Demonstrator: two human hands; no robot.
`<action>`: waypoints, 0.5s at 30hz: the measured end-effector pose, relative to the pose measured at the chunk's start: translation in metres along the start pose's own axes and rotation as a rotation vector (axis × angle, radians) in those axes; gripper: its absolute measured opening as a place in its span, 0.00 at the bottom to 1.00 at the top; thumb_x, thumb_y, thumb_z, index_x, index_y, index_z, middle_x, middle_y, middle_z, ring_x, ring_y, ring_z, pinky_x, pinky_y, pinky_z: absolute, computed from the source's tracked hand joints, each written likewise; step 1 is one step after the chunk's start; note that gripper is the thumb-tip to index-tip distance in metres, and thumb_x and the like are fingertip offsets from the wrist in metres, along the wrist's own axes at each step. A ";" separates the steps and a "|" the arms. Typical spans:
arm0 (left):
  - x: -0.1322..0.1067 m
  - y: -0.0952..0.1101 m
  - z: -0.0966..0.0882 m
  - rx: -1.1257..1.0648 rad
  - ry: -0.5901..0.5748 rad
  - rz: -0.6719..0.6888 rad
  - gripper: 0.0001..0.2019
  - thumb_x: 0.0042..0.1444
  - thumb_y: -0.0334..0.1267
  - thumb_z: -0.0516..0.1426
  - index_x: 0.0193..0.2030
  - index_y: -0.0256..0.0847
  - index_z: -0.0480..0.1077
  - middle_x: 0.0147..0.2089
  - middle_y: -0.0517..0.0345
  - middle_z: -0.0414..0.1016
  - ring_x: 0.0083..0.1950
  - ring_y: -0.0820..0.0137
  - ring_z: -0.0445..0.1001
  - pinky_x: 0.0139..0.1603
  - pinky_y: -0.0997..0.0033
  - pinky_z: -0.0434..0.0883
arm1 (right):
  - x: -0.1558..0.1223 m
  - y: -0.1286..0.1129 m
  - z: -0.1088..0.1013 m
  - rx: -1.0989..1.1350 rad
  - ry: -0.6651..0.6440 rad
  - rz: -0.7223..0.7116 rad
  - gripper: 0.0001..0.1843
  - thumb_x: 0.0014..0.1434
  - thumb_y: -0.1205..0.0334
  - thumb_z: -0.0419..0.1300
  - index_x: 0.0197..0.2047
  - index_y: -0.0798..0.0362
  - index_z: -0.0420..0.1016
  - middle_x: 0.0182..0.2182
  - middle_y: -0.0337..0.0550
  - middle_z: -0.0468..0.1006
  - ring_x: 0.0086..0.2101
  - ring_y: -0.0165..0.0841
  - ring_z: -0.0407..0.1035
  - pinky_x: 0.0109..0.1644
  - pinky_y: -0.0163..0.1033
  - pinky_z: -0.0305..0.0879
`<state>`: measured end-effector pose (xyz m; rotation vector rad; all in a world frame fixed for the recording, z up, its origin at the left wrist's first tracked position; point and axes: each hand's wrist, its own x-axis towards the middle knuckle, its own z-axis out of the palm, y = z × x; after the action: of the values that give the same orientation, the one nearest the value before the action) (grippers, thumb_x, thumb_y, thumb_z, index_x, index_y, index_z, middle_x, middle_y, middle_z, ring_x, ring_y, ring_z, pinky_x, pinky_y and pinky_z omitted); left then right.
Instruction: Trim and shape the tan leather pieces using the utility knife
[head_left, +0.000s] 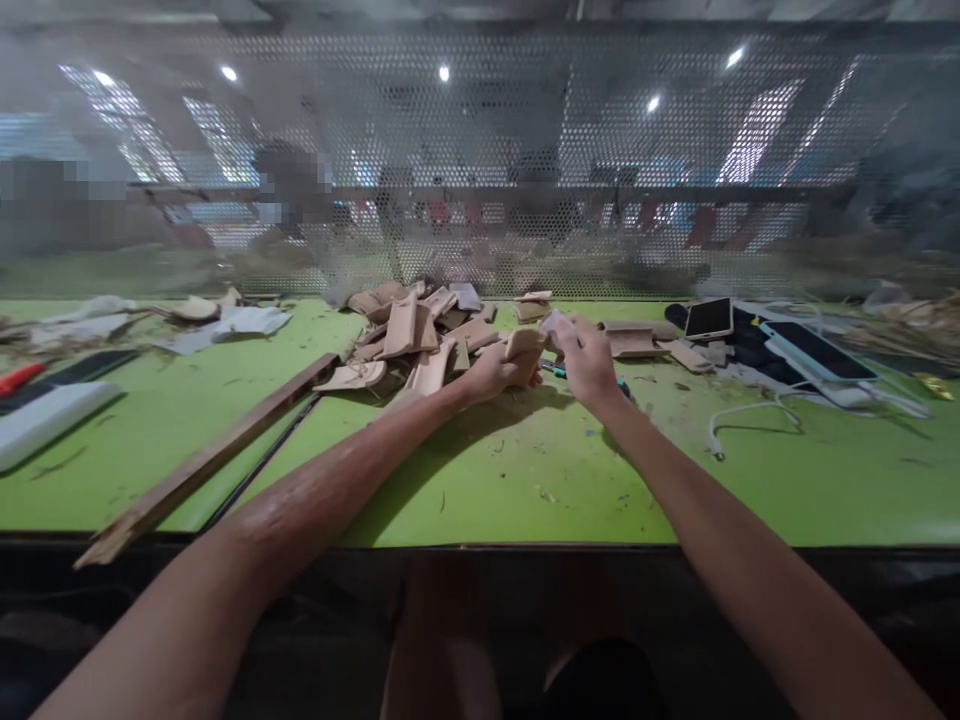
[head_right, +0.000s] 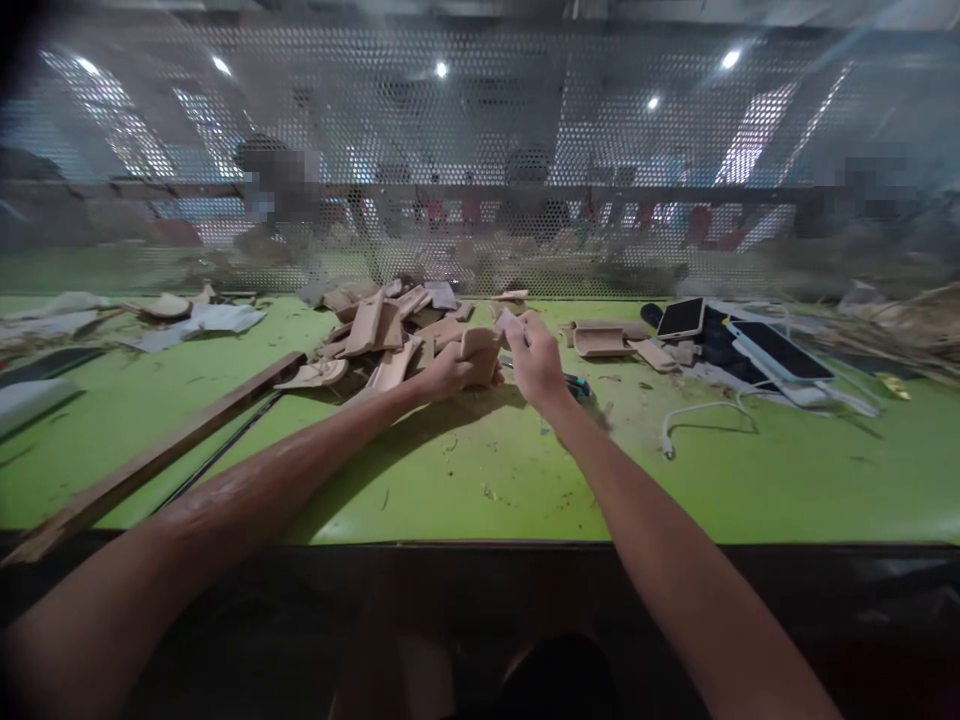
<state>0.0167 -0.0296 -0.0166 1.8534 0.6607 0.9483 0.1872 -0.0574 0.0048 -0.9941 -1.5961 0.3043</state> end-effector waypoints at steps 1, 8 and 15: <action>0.000 -0.001 0.000 0.001 0.003 -0.003 0.18 0.59 0.48 0.60 0.38 0.31 0.75 0.32 0.45 0.80 0.32 0.68 0.78 0.36 0.69 0.76 | 0.000 0.000 0.000 -0.012 -0.019 -0.001 0.23 0.67 0.39 0.50 0.29 0.48 0.62 0.25 0.37 0.64 0.29 0.34 0.60 0.36 0.40 0.59; 0.002 -0.007 -0.003 0.254 0.153 -0.014 0.16 0.58 0.48 0.59 0.32 0.35 0.74 0.30 0.50 0.78 0.33 0.66 0.75 0.34 0.69 0.73 | -0.001 -0.001 0.000 -0.101 -0.023 -0.067 0.24 0.68 0.40 0.48 0.27 0.48 0.60 0.25 0.39 0.65 0.31 0.34 0.61 0.38 0.41 0.59; 0.002 -0.007 -0.003 0.533 0.294 0.059 0.11 0.58 0.44 0.57 0.31 0.38 0.73 0.32 0.51 0.77 0.37 0.64 0.74 0.41 0.66 0.71 | -0.002 0.001 0.000 -0.078 -0.046 -0.030 0.25 0.67 0.38 0.50 0.27 0.48 0.62 0.25 0.39 0.66 0.32 0.36 0.62 0.41 0.42 0.61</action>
<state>0.0148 -0.0238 -0.0215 2.2215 1.1287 1.1771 0.1875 -0.0576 0.0027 -1.0278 -1.6742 0.2476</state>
